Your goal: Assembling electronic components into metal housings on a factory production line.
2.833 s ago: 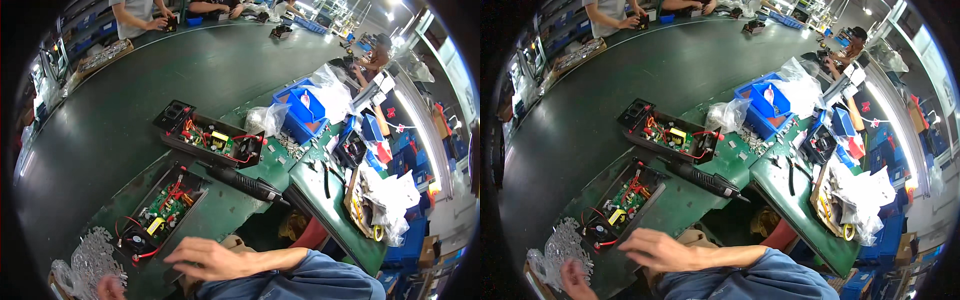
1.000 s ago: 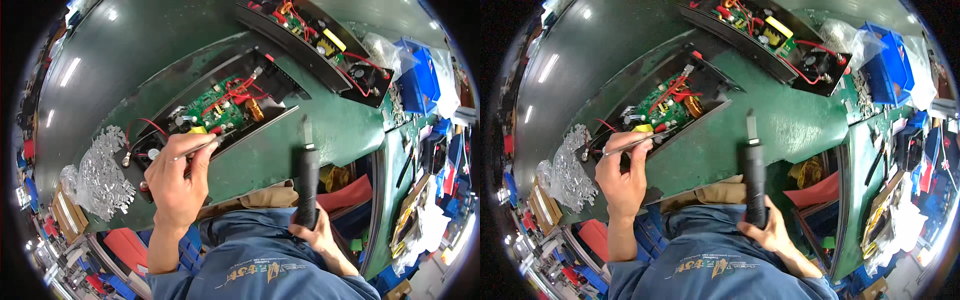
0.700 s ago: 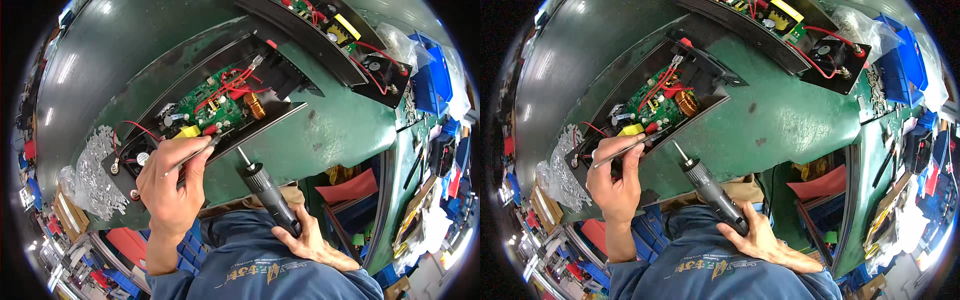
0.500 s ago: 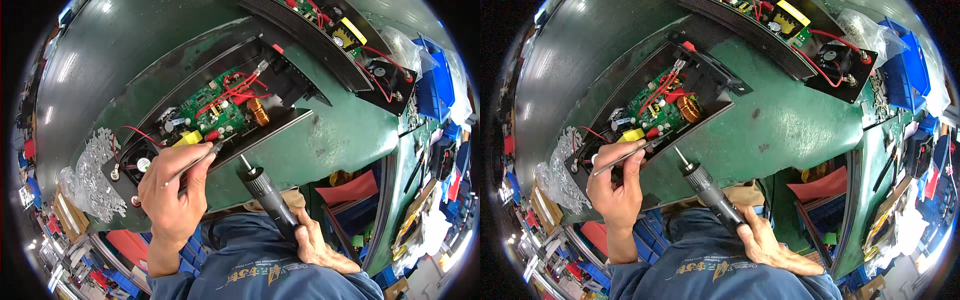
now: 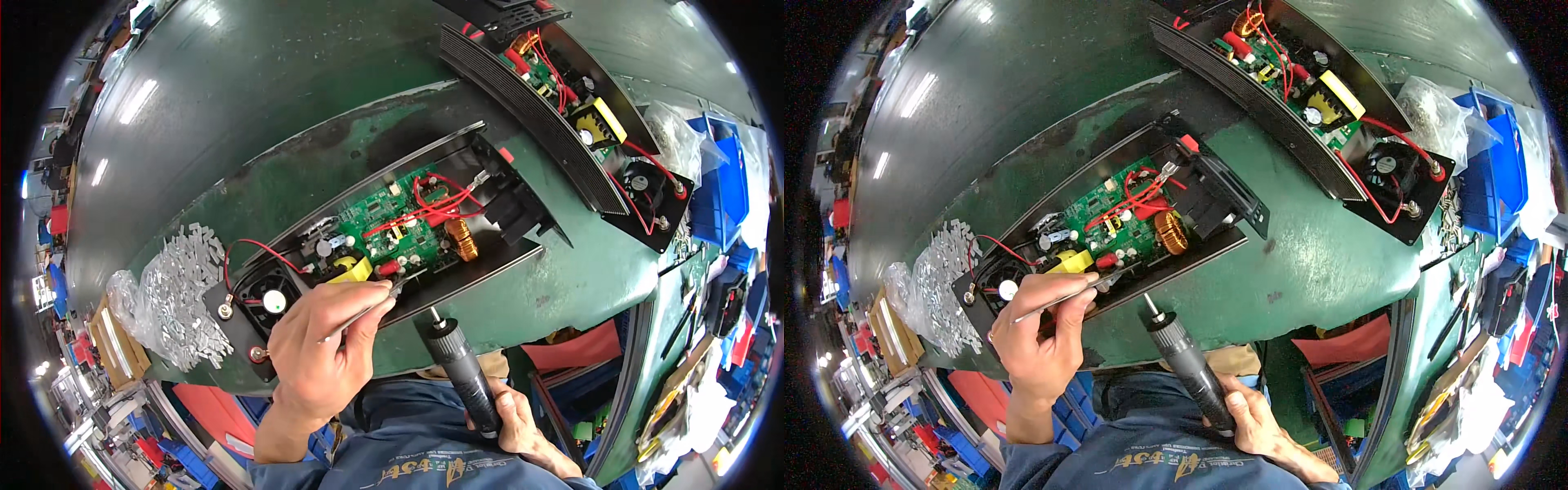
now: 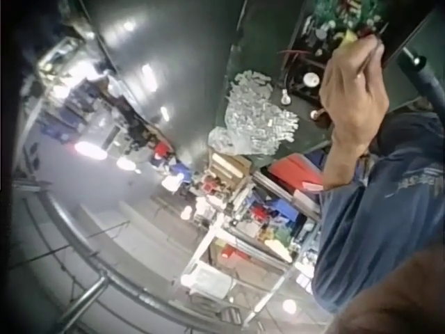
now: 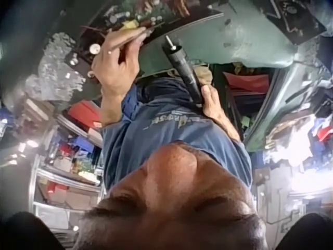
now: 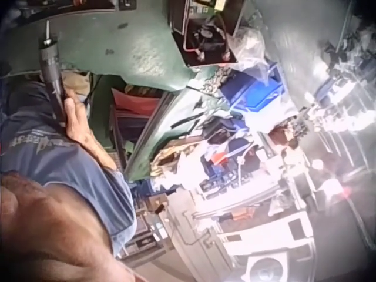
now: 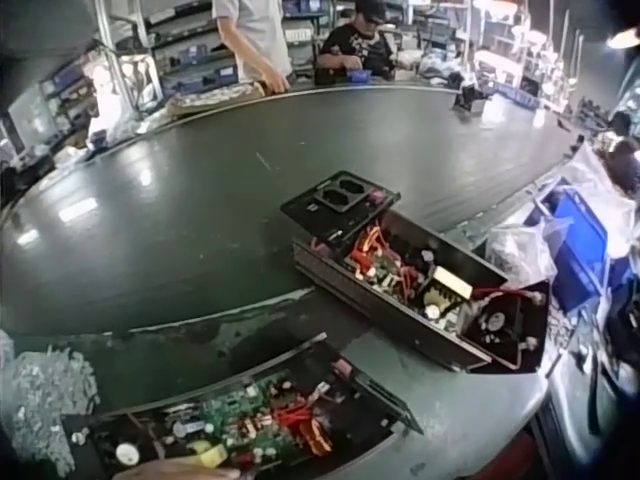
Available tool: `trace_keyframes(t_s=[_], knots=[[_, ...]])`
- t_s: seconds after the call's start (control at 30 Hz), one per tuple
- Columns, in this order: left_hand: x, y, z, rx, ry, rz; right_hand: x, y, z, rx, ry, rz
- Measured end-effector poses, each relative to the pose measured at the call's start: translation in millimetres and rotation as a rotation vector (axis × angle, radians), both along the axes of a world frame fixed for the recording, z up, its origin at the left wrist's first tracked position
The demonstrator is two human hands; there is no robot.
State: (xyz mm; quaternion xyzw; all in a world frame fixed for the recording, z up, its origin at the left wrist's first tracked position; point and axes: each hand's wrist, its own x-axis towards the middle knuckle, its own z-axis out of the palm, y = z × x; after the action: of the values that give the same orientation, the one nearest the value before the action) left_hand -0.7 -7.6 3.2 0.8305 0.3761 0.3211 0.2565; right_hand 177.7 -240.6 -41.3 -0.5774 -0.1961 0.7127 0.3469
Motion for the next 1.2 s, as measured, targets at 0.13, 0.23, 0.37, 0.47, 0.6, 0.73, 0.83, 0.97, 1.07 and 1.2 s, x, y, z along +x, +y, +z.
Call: trace_keyframes(t_s=[0.13,0.23,0.37,0.47,0.6,0.73,0.83,0.97,1.07,1.2], knots=[[-3.2,2.6,-0.5,0.021,0.009,-0.04,-1.9,2.4,-2.4,-0.037,0.172,-0.063],[-2.0,2.8,-0.5,0.033,-0.01,-0.059,-1.3,-3.0,-10.9,-0.047,0.362,-0.133],[-3.9,3.2,-3.1,0.063,-0.003,-0.062,-3.8,-4.1,-17.9,-0.03,0.472,-0.139],[-5.7,3.2,-2.0,0.087,0.021,-0.083,-9.5,-1.1,-15.5,0.048,0.317,-0.087],[-4.7,0.5,6.8,0.028,0.076,-0.095,-12.4,-5.7,-14.2,0.048,0.341,-0.134],[0.0,2.2,7.8,0.006,0.053,-0.111,-10.2,-2.5,-7.0,0.041,0.233,-0.131],[3.2,-10.5,37.9,-0.145,-0.245,0.065,-2.2,5.3,3.2,0.036,0.168,-0.061],[4.7,-1.0,63.4,0.13,0.381,-0.099,-2.4,7.2,6.2,-0.023,0.197,-0.053],[18.7,7.6,38.9,0.103,0.537,-0.204,1.5,10.3,9.8,-0.046,0.137,-0.019],[26.4,5.3,37.5,0.054,0.706,-0.231,4.4,12.5,12.0,-0.049,0.161,-0.015]])
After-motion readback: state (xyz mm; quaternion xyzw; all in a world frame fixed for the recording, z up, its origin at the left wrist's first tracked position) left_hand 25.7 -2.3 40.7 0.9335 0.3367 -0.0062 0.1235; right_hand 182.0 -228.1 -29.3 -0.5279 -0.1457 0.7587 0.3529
